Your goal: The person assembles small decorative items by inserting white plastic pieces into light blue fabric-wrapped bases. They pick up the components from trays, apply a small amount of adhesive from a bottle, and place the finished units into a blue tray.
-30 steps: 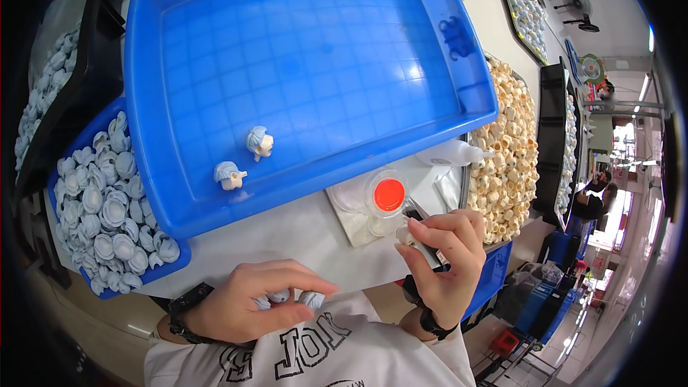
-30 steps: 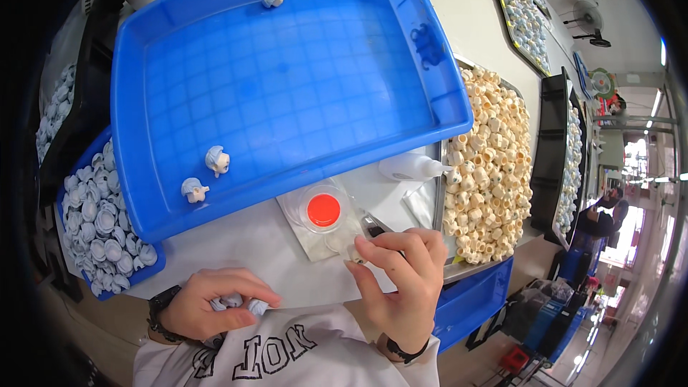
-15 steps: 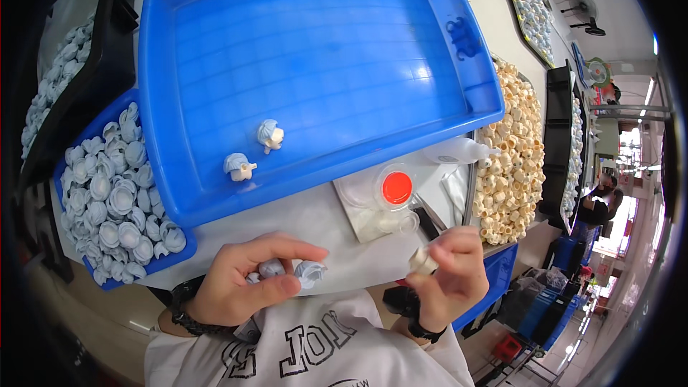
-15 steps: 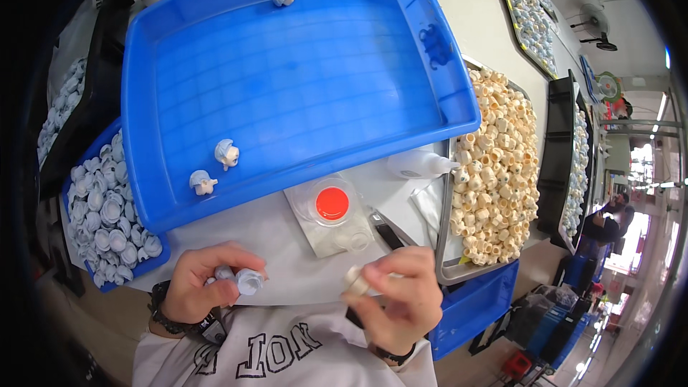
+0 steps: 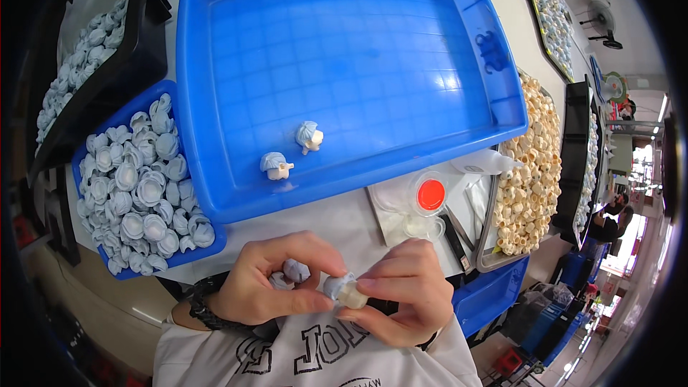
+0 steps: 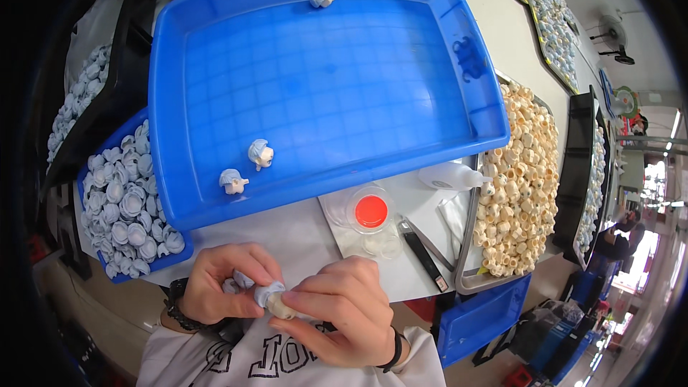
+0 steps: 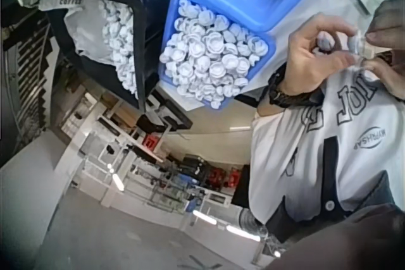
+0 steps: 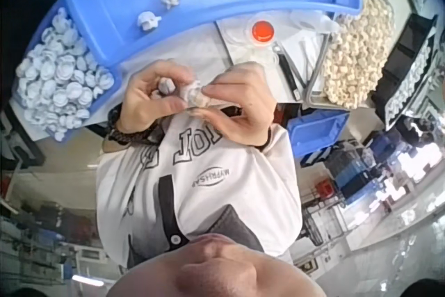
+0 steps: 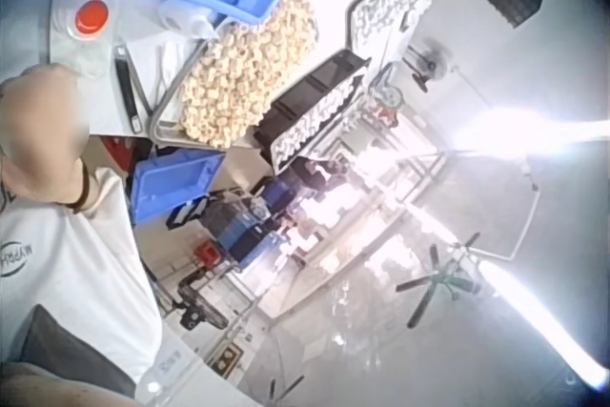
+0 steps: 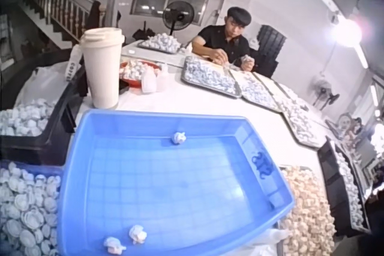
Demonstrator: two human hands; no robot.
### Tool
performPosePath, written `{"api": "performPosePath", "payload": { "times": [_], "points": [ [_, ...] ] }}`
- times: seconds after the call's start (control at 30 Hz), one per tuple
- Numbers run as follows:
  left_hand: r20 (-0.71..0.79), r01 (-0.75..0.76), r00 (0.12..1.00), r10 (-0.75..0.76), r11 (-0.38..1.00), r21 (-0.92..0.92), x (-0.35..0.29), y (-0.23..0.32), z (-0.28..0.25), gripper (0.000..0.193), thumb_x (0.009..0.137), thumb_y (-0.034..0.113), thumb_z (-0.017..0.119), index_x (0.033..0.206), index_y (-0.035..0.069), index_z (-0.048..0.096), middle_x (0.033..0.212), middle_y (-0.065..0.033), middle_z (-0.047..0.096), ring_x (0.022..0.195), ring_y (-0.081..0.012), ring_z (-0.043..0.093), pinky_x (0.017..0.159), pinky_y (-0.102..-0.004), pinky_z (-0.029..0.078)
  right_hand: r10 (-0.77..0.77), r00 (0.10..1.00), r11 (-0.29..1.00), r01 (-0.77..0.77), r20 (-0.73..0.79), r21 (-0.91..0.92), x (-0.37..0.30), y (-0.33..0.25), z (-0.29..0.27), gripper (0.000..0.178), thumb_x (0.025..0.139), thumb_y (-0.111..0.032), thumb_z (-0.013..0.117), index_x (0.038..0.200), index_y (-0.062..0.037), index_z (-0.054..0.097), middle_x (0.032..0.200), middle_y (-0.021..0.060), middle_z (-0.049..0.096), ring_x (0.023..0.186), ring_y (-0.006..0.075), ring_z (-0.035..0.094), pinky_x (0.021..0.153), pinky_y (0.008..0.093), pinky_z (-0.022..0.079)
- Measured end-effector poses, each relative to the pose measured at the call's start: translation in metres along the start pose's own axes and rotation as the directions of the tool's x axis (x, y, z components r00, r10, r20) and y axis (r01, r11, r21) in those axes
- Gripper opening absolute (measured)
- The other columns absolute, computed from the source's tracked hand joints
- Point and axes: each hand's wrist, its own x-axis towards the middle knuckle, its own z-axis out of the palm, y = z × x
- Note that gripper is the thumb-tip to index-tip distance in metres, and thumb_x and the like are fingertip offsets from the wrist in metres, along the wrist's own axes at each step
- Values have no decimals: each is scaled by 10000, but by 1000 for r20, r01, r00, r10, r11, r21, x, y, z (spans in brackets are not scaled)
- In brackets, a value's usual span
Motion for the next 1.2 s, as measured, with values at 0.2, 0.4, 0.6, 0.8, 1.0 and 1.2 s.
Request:
{"api": "performPosePath", "payload": {
  "times": [0.2, 0.4, 0.6, 0.8, 1.0, 1.2],
  "points": [
    [-34, -31, 999, 33, 997, 71, -2, -1, 3, 237, 742, 29, 699, 965, 22, 619, 912, -58, 611, 650, -59, 494, 567, -200, 380, -30, 1000, 999, 30, -7, -29, -2, 3, 2, 382, 560, -269, 816, 809, -52, 625, 693, 26, 582, 616, 176, 507, 576, 282, 340],
    [-74, -4, 997, 11, 995, 99, -2, -1, 5, 219, 736, 42, 710, 935, 7, 624, 841, -54, 606, 664, -66, 499, 593, -213, 386, -37, 999, 998, 36, -21, -58, -5, 7, 5, 408, 559, -324, 785, 802, -49, 607, 702, 29, 575, 620, 185, 512, 577, 291, 336],
    [-71, -44, 996, 55, 987, 153, -2, -4, 7, 224, 758, 80, 708, 936, -3, 602, 818, -35, 581, 713, -65, 514, 621, -212, 392, -33, 999, 997, 34, 5, -73, -10, 11, 4, 432, 574, -355, 765, 821, -38, 606, 736, 39, 584, 645, 199, 530, 584, 297, 349],
    [-32, 156, 987, -157, 987, -42, -3, 0, 9, 458, 794, 173, 692, 1148, 7, 452, 839, -22, 586, 777, -57, 516, 656, -194, 392, -67, 998, 965, 68, 14, -252, -2, 2, 7, 470, 597, -398, 737, 870, -34, 620, 766, 37, 594, 670, 215, 541, 594, 301, 384],
    [55, 322, 944, -325, 945, 54, 1, 12, 8, 589, 826, 238, 654, 1260, 16, 323, 872, -15, 598, 815, -45, 518, 672, -188, 392, -98, 992, 938, 117, 75, -326, -5, 7, 6, 437, 608, -426, 726, 800, -50, 613, 746, 30, 574, 649, 199, 523, 570, 298, 362],
    [181, 187, 959, -216, 968, 167, 1, -3, 6, 430, 844, 237, 621, 1156, 7, 437, 866, -36, 585, 823, -75, 530, 697, -223, 418, -174, 984, 935, 176, 36, -307, -9, 6, 4, 403, 620, -447, 713, 723, -73, 606, 741, 17, 556, 634, 190, 500, 576, 315, 357]
  ]
}}
